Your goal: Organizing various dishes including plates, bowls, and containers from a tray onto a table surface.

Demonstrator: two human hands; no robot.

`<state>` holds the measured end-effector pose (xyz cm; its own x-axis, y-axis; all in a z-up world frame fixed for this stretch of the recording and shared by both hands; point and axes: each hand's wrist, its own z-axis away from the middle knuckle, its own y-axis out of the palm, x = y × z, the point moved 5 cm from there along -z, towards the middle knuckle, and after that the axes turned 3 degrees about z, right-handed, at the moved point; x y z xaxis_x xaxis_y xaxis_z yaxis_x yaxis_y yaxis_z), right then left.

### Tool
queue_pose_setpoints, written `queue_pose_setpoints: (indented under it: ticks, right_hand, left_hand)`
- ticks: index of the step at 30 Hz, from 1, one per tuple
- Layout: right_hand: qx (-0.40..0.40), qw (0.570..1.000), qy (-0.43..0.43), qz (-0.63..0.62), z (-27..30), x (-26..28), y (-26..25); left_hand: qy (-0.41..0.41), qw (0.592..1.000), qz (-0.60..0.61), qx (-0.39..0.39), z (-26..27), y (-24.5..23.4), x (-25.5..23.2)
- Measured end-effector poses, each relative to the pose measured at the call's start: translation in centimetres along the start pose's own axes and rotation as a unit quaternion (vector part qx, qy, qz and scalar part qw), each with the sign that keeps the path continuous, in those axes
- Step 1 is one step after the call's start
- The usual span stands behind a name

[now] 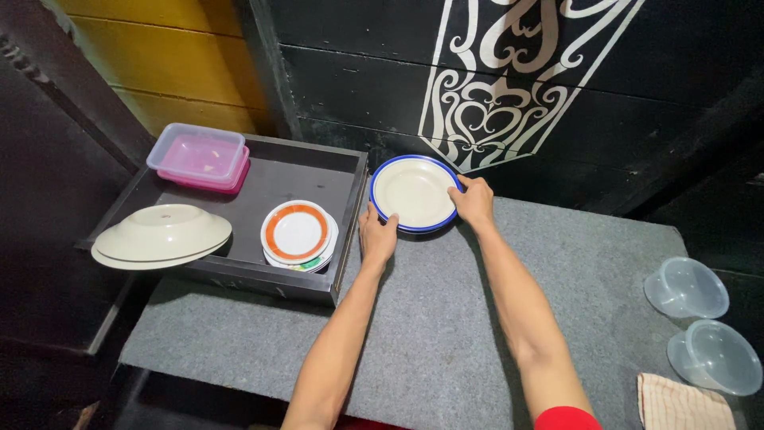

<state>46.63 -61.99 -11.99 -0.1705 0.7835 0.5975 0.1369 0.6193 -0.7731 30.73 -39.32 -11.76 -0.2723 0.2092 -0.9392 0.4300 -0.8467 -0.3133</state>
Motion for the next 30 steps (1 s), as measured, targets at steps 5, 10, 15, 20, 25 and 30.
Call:
queue_pose_setpoints:
  ticks: [5, 10, 15, 20, 25, 30]
  right_hand:
    - [-0.012, 1.000, 0.009, -0.020, 1.2, 0.7, -1.2]
    - [-0.025, 0.998, 0.038, -0.052, 2.7, -1.6, -3.4]
    - [0.000, 0.919, 0.201, -0.340, 6.1, -3.5, -6.7]
    - [0.033, 0.887, 0.200, -0.415, 8.0, -2.3, -9.8]
    - [0.089, 0.907, 0.124, -0.393, 7.3, 5.9, -8.6]
    - [0.173, 0.923, -0.088, -0.333, 6.7, 18.2, -3.4]
  left_hand:
    - [0.050, 0.997, -0.050, -0.017, 3.3, -1.4, -3.3]
    - [0.150, 0.980, -0.120, -0.043, 6.6, -1.1, -6.8]
    - [0.236, 0.958, -0.158, 0.035, 7.2, 2.6, -8.7]
    - [0.268, 0.946, -0.168, 0.069, 7.2, 3.0, -10.1]
    - [0.302, 0.937, -0.176, 0.014, 6.6, -3.5, -11.6]
    - [0.367, 0.906, -0.200, -0.071, 6.1, -17.1, -11.9]
